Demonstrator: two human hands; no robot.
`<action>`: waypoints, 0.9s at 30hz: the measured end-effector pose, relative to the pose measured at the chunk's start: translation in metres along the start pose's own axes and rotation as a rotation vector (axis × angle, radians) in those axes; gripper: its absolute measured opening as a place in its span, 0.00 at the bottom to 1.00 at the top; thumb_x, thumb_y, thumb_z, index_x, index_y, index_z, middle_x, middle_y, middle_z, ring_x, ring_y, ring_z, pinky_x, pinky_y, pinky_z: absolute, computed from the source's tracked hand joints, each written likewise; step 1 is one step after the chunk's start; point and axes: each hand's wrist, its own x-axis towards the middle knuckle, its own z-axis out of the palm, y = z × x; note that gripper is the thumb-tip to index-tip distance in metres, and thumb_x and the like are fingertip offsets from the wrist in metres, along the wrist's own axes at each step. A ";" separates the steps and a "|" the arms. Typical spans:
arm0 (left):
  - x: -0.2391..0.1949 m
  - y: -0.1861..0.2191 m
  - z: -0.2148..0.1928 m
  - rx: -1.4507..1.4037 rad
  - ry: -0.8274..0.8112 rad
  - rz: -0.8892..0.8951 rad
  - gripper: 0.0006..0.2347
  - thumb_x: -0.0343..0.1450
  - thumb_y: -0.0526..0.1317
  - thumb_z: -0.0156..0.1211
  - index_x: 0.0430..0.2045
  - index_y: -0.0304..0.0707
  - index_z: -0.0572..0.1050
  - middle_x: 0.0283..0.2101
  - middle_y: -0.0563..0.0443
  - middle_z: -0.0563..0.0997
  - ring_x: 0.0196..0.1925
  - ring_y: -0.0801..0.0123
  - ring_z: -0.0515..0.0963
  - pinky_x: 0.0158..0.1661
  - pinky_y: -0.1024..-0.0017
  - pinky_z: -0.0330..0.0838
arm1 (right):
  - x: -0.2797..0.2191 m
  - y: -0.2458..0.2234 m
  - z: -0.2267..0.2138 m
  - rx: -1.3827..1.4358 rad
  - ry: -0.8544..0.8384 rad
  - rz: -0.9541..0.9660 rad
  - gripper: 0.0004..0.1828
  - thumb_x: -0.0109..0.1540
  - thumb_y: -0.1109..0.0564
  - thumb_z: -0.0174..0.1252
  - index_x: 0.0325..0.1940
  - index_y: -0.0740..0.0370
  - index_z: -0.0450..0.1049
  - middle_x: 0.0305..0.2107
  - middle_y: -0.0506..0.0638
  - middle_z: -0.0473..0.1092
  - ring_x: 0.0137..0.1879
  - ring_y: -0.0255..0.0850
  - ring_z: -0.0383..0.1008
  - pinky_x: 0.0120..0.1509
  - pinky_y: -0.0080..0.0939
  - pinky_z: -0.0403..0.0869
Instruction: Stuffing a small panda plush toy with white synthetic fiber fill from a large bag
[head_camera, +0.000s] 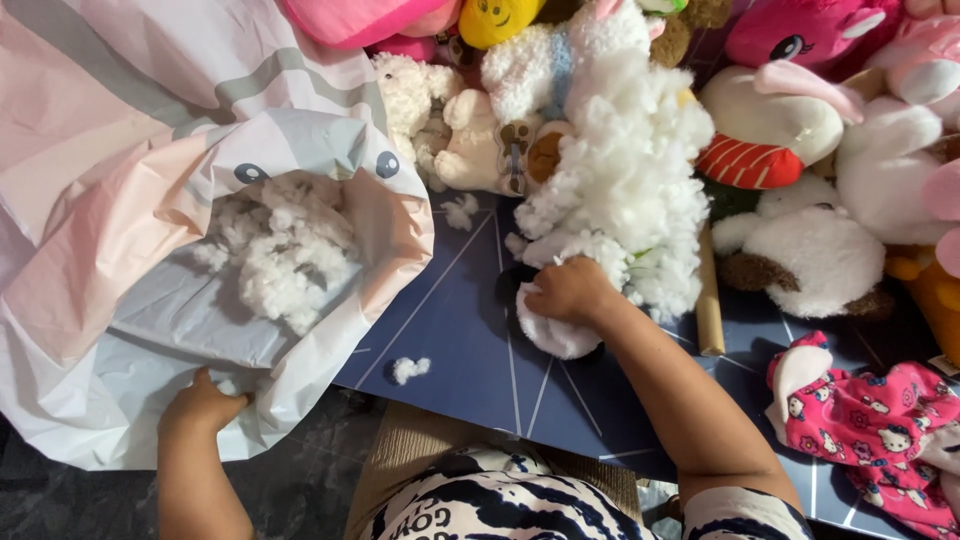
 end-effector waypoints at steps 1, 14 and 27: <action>0.009 -0.004 0.005 0.002 0.002 0.002 0.42 0.66 0.55 0.62 0.75 0.49 0.46 0.64 0.38 0.74 0.63 0.42 0.76 0.54 0.49 0.76 | 0.000 0.000 0.000 0.003 0.001 0.002 0.28 0.61 0.35 0.40 0.34 0.53 0.80 0.35 0.49 0.79 0.44 0.52 0.79 0.50 0.49 0.73; -0.042 -0.008 -0.026 -0.408 0.685 0.493 0.14 0.72 0.35 0.59 0.53 0.40 0.79 0.48 0.36 0.83 0.46 0.42 0.82 0.47 0.54 0.73 | 0.007 0.004 0.011 -0.003 0.043 -0.005 0.28 0.60 0.36 0.40 0.32 0.52 0.81 0.32 0.50 0.79 0.42 0.53 0.78 0.46 0.49 0.73; -0.017 0.117 -0.009 -0.098 0.740 0.667 0.28 0.69 0.52 0.61 0.66 0.49 0.69 0.55 0.37 0.74 0.57 0.42 0.77 0.49 0.50 0.78 | 0.017 0.015 0.030 0.077 0.155 -0.014 0.31 0.58 0.29 0.46 0.43 0.50 0.84 0.38 0.54 0.81 0.51 0.57 0.81 0.58 0.54 0.77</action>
